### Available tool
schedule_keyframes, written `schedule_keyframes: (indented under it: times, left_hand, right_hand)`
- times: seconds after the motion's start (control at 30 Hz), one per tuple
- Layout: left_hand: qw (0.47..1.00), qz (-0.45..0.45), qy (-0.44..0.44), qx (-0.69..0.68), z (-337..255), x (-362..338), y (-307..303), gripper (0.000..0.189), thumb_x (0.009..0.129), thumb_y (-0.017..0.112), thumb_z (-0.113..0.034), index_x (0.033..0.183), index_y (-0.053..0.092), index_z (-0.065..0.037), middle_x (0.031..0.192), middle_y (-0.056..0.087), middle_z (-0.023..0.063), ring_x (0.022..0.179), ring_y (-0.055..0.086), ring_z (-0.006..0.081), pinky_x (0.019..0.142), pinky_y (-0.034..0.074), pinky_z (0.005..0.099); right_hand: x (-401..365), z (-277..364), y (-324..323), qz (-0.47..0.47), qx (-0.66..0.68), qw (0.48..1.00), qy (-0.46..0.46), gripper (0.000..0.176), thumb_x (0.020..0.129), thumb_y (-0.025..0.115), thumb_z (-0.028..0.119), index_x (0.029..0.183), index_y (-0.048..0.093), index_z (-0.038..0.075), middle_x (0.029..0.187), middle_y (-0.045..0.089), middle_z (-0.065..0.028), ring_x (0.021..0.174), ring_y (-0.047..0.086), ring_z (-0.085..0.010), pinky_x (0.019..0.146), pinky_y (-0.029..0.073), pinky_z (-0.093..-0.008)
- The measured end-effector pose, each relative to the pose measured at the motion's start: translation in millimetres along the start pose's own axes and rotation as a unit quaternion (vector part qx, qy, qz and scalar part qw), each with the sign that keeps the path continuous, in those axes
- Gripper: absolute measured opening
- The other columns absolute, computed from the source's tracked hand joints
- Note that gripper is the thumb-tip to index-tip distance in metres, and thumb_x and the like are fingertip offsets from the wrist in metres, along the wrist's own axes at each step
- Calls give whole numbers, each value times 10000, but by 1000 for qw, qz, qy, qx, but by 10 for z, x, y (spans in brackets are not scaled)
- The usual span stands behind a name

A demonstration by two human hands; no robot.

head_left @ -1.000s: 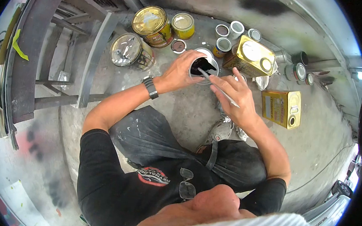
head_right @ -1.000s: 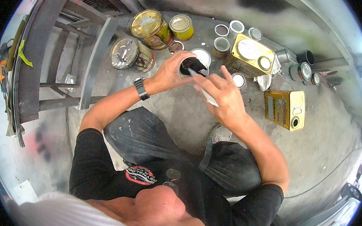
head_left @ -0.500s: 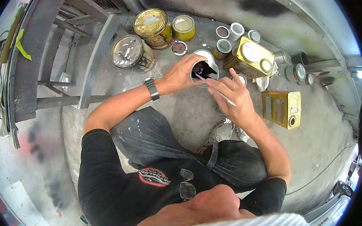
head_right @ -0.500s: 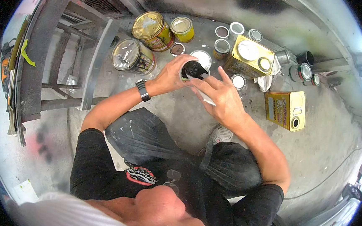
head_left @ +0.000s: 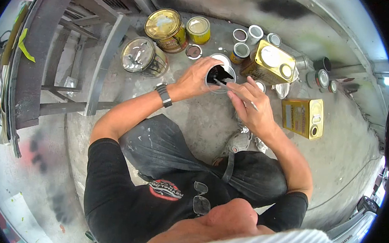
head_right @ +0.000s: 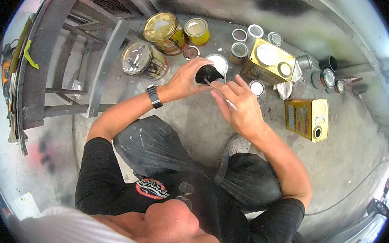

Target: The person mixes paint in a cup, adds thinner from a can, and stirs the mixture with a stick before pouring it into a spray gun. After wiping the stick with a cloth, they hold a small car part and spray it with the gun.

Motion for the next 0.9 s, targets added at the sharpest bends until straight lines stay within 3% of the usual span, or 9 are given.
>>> schedule_keyframes:
  times: [0.03,0.13,0.43,0.53,0.63,0.73,0.9]
  left_hand:
    - [1000,-6,4,6,-5,3,-19,743,702,936,-139,1341,565,-61,1299,635,167,1209,633,369,1023,528,443]
    - [1000,-19,7,10,-10,-15,-27,743,696,937,-130,1336,567,-60,1291,639,166,1202,637,370,1025,528,439]
    - [1000,-9,11,-4,-14,21,-34,743,694,929,-127,1337,562,-66,1286,636,164,1208,621,380,1029,517,450]
    - [1000,-10,10,1,-1,7,-34,751,700,924,-148,1347,552,-67,1279,632,163,1200,613,387,1025,512,460]
    - [1000,-21,12,11,20,-2,-36,766,691,948,-164,1345,560,-67,1293,643,158,1199,639,367,1011,530,439]
    - [1000,-15,-5,7,46,12,-36,774,700,952,-191,1352,555,-64,1297,645,154,1192,649,355,1005,536,433]
    - [998,-38,-37,-17,128,-22,-63,796,718,956,-226,1377,540,-60,1301,657,145,1203,663,312,1015,540,410]
  right_hand:
    - [3,-11,22,-6,36,999,10,318,901,772,90,1210,698,88,907,685,-98,855,705,-323,1060,497,-590]
    - [74,86,-139,-29,-40,999,-14,314,908,769,90,1213,698,85,911,696,-105,843,704,-333,1035,519,-586]
    - [2,-39,-46,-16,14,1000,21,303,917,764,92,1214,706,86,891,713,-102,833,713,-352,1047,514,-593]
    - [-12,-86,-59,-38,52,997,39,284,921,762,92,1202,718,89,951,739,-115,845,720,-357,1057,511,-592]
    - [45,-38,-148,-33,9,999,34,261,928,755,87,1189,731,89,976,757,-126,836,718,-362,1069,511,-570]
    - [-13,-114,-43,-12,69,994,78,210,947,730,75,1156,746,63,963,765,-134,810,724,-330,1074,516,-535]
    - [86,-2,-439,-59,80,988,115,179,971,692,66,1131,754,15,947,768,-149,799,731,-269,1088,509,-503]
Point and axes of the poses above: each hand's wrist, its own x-axis towards the middle knuckle, its own y-axis out of the palm, z = x × y, the point moved 7 cm from there along x, towards the middle knuckle
